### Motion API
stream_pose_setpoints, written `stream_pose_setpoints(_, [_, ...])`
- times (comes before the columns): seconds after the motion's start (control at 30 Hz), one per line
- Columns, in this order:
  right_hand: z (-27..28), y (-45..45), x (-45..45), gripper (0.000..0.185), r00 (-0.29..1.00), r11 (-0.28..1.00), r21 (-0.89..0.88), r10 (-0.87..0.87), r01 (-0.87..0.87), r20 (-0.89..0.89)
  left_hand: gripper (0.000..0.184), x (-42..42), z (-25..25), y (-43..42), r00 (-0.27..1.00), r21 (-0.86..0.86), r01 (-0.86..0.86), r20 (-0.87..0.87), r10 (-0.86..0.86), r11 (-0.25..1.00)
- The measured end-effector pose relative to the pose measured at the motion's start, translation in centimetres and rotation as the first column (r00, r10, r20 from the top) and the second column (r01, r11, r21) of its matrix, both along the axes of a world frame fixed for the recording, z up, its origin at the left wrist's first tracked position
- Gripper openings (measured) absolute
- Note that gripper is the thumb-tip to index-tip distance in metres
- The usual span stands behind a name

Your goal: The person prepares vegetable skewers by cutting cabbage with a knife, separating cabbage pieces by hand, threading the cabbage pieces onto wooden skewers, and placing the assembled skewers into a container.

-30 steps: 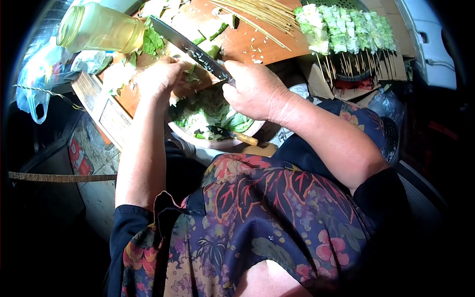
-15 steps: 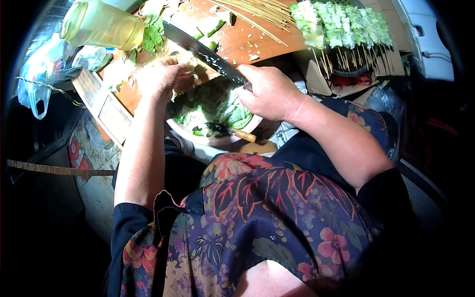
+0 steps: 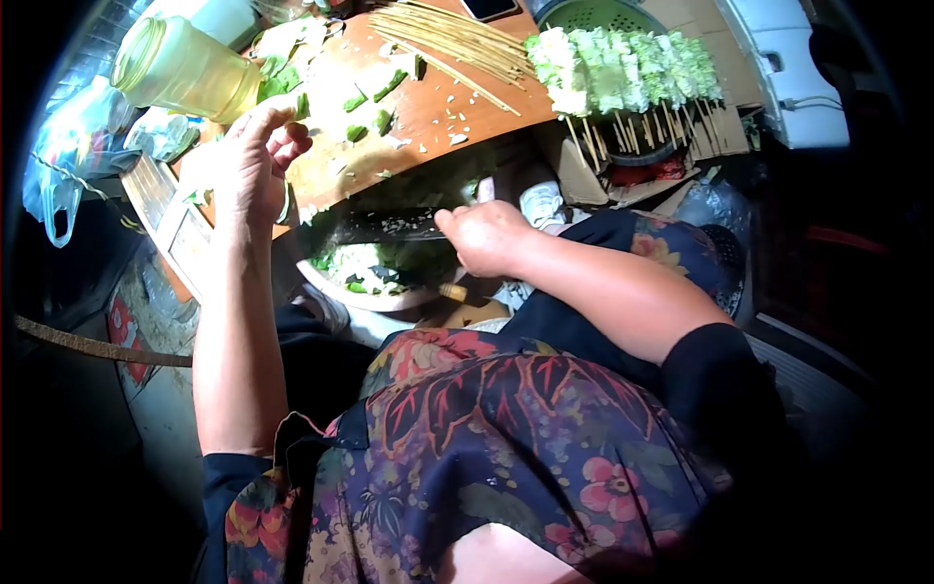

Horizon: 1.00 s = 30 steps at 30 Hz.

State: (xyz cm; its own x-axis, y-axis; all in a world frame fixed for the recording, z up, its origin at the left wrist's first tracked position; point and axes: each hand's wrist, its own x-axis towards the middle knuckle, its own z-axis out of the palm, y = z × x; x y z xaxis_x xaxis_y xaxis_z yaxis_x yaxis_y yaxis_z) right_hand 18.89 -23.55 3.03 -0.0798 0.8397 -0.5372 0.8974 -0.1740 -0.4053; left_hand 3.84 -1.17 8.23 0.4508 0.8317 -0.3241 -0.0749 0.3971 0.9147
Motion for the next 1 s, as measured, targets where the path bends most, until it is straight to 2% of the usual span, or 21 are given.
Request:
stream_pose_setpoints(0.1, [-1.8,0.1,0.1,0.025,0.998,0.995,0.076,0.063,-0.064,0.022,0.017,0.6,0.7,-0.9,0.993,-0.006,0.05,0.108,-0.05,0.999])
stream_pose_setpoints(0.2, [-1.8,1.4,0.8,0.026,1.0,1.0,0.0,0.003,-0.003,-0.011,0.02,0.3,1.2,-1.2,0.982,-0.032,0.081,0.172,-0.075,0.996])
stream_pose_setpoints(0.3, [-0.7,4.2,3.0,0.023,0.936,0.92,0.17,-0.351,0.352,-0.037,0.021,0.5,1.6,-1.4,0.958,-0.036,0.109,0.272,-0.095,0.993])
stream_pose_setpoints(0.37, [-1.1,5.8,5.8,0.022,0.869,0.802,0.392,-0.495,0.451,0.012,0.021,0.8,2.0,-1.8,0.944,-0.051,0.116,0.316,-0.094,0.992])
stream_pose_setpoints(0.43, [-1.2,7.5,8.3,0.022,0.825,0.754,0.425,-0.564,0.5,0.029,0.019,1.1,2.7,-2.1,0.937,-0.086,0.123,0.338,-0.087,0.989])
stream_pose_setpoints(0.47, [-1.4,8.4,9.2,0.023,0.804,0.758,0.416,-0.586,0.502,0.098,0.022,0.9,2.5,-2.1,0.939,-0.066,0.151,0.322,-0.122,0.986])
stream_pose_setpoints(0.5, [-1.4,8.9,9.4,0.023,0.809,0.762,0.421,-0.578,0.492,0.102,0.026,0.6,2.3,-2.1,0.94,-0.047,0.18,0.303,-0.158,0.983])
stream_pose_setpoints(0.6, [-2.0,10.2,10.2,0.026,0.77,0.809,0.371,-0.568,0.456,0.29,0.025,0.4,2.3,-2.1,0.951,-0.071,0.157,0.28,-0.132,0.985])
stream_pose_setpoints(0.7, [-3.0,11.0,11.5,0.024,0.767,0.824,0.315,-0.559,0.471,0.316,0.021,0.1,2.8,-2.2,0.96,-0.127,0.12,0.267,-0.083,0.985])
stream_pose_setpoints(0.77, [-3.2,11.2,12.1,0.022,0.784,0.851,0.334,-0.512,0.406,0.351,0.022,0.1,2.8,-2.2,0.956,-0.18,0.104,0.288,-0.049,0.978])
stream_pose_setpoints(0.83, [-2.8,11.8,12.3,0.022,0.802,0.91,0.253,-0.41,0.329,0.435,0.022,0.4,3.4,-2.4,0.959,-0.194,0.093,0.281,-0.035,0.977])
stream_pose_setpoints(0.9, [-1.8,11.9,12.2,0.023,0.802,0.91,0.232,-0.412,0.342,0.432,0.023,0.4,3.4,-2.3,0.961,-0.206,0.082,0.277,-0.022,0.975])
stream_pose_setpoints(0.97, [-0.8,11.8,12.0,0.023,0.802,0.911,0.21,-0.413,0.355,0.431,0.034,0.3,2.4,-2.0,0.965,-0.164,0.097,0.257,-0.053,0.982])
stream_pose_setpoints(1.0, [-0.3,11.6,12.0,0.023,0.803,0.907,0.225,-0.419,0.355,0.423,0.034,0.3,2.2,-1.9,0.964,-0.162,0.097,0.259,-0.052,0.982])
